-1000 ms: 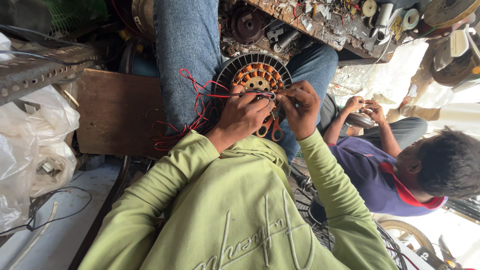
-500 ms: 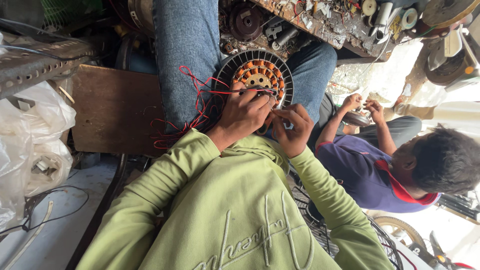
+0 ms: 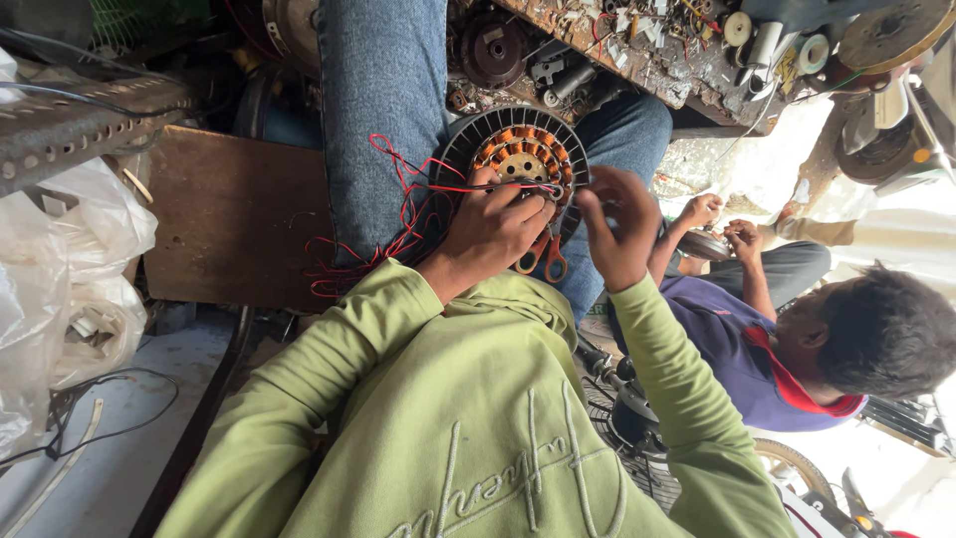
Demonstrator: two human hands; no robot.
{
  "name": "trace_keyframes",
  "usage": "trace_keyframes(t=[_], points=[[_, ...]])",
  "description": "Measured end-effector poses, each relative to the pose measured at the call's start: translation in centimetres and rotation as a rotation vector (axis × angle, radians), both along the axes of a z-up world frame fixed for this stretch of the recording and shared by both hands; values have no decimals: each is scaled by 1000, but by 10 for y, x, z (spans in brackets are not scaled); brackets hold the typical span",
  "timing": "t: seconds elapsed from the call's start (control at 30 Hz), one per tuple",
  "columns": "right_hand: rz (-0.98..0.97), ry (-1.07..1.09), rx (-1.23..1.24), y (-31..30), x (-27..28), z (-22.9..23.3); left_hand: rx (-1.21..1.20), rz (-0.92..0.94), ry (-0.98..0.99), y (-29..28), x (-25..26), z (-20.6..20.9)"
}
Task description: The person threads wires through a fan motor stator, strips insulation from wire ends using a pair of scissors, and then uses a winding machine to apply wire to the motor component.
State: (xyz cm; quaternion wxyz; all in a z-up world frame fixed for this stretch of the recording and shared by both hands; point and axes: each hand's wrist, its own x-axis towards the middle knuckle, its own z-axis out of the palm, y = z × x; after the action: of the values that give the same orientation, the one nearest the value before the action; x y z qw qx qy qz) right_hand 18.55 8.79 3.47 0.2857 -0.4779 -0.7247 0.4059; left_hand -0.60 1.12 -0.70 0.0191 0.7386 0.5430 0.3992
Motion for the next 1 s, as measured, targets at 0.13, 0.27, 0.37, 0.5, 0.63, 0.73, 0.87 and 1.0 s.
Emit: trace_keyframes(t=[0.13,0.27,0.37,0.5,0.63,0.73,0.87,1.0], points=[[210,-286,473,-12,6,10,0,-7,3,0,-1,-1],[462,-323,655,-1,4,7,-22,-1,3,-1,5,-2],[527,-341,626,9,3,4,-19,7,0,1,1,-2],[482,-330,442,4,14,-9,-42,-31,5,2,0,-2],[206,-178,-392,8,23,-13,-26,-34,-4,2,0,3],[73,-90,-743,14,15,0,-35,-25,-29,3,-3,2],[453,-402,291,7,3,27,-68,-49,-45,2,-2,-1],[667,-463,623,18,-1,23,-50,-35,-39,3,-3,1]])
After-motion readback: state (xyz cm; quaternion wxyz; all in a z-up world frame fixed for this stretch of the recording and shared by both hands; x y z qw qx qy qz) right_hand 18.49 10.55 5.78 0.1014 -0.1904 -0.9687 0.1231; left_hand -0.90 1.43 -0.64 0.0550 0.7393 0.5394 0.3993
